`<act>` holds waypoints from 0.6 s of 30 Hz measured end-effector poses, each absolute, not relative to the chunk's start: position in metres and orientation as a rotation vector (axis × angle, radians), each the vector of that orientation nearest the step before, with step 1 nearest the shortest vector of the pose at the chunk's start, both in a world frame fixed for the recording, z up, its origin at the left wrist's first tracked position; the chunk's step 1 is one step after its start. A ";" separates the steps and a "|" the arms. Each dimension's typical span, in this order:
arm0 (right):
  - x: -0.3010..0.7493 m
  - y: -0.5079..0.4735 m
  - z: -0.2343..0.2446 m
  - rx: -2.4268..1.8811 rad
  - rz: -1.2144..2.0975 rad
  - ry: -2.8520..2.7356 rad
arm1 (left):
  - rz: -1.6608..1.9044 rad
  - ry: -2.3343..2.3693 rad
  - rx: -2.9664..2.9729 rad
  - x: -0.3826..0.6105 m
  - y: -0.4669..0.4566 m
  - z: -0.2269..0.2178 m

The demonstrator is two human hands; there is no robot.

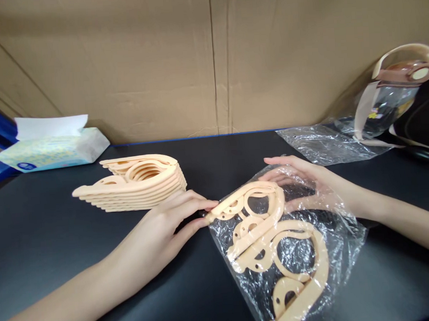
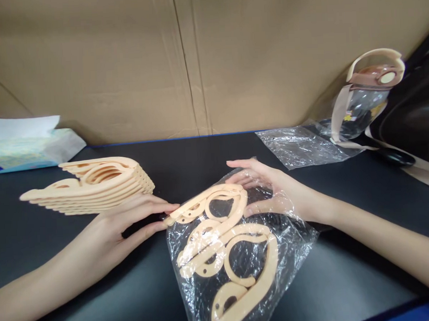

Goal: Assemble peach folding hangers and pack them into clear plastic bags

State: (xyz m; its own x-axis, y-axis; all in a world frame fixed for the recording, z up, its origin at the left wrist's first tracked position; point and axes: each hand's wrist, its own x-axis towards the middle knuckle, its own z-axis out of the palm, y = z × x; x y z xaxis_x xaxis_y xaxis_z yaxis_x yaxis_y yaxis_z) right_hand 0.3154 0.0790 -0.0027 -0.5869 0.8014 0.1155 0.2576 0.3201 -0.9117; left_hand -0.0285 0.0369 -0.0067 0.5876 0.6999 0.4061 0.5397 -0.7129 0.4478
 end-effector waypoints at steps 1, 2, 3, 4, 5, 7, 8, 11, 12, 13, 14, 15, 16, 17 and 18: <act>0.315 0.079 -0.003 -0.943 1.246 -2.018 | 0.832 1.017 2.535 -0.028 0.037 -0.007; 0.315 0.078 -0.002 -0.946 1.249 -2.011 | 0.834 1.014 2.524 -0.027 0.037 -0.006; 0.315 0.078 -0.003 -0.939 1.253 -2.005 | 0.839 1.010 2.514 -0.026 0.037 -0.006; 0.314 0.078 -0.003 -0.926 1.257 -2.001 | 0.843 1.009 2.504 -0.026 0.037 -0.005; 0.314 0.079 -0.003 -0.910 1.254 -1.999 | 0.847 1.005 2.495 -0.025 0.037 -0.005; 0.312 0.079 -0.004 -0.883 1.228 -1.998 | 0.854 0.994 2.487 -0.025 0.036 -0.004; 0.312 0.079 -0.005 -0.876 1.211 -2.002 | 0.857 0.990 2.488 -0.024 0.036 -0.004; 0.310 0.080 -0.006 -0.872 1.154 -2.051 | 0.848 0.997 2.501 -0.024 0.034 -0.004; 0.310 0.080 -0.006 -0.875 1.138 -2.073 | 0.837 1.008 2.508 -0.024 0.033 -0.004; 0.310 0.080 -0.006 -0.876 1.124 -2.095 | 0.823 1.020 2.513 -0.024 0.032 -0.004; 0.310 0.079 -0.006 -0.873 1.109 -2.110 | 0.808 1.031 2.517 -0.024 0.031 -0.004; 0.311 0.079 -0.005 -0.868 1.102 -2.122 | 0.796 1.040 2.517 -0.024 0.030 -0.004; 0.312 0.078 -0.003 -0.862 1.102 -2.135 | 0.790 1.046 2.518 -0.024 0.029 -0.003; 0.313 0.078 -0.002 -0.854 1.109 -2.152 | 0.786 1.048 2.520 -0.024 0.028 -0.003; 0.314 0.077 0.000 -0.849 1.127 -2.171 | 0.787 1.049 2.522 -0.024 0.028 -0.003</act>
State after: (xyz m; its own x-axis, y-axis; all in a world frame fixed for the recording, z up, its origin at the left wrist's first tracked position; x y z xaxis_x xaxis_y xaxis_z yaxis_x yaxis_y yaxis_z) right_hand 0.3142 0.0772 -0.0002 -0.6520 0.7375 0.1757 0.2810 0.4503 -0.8475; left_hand -0.0236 0.0277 -0.0026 0.5836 0.7221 0.3713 0.5590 -0.6890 0.4613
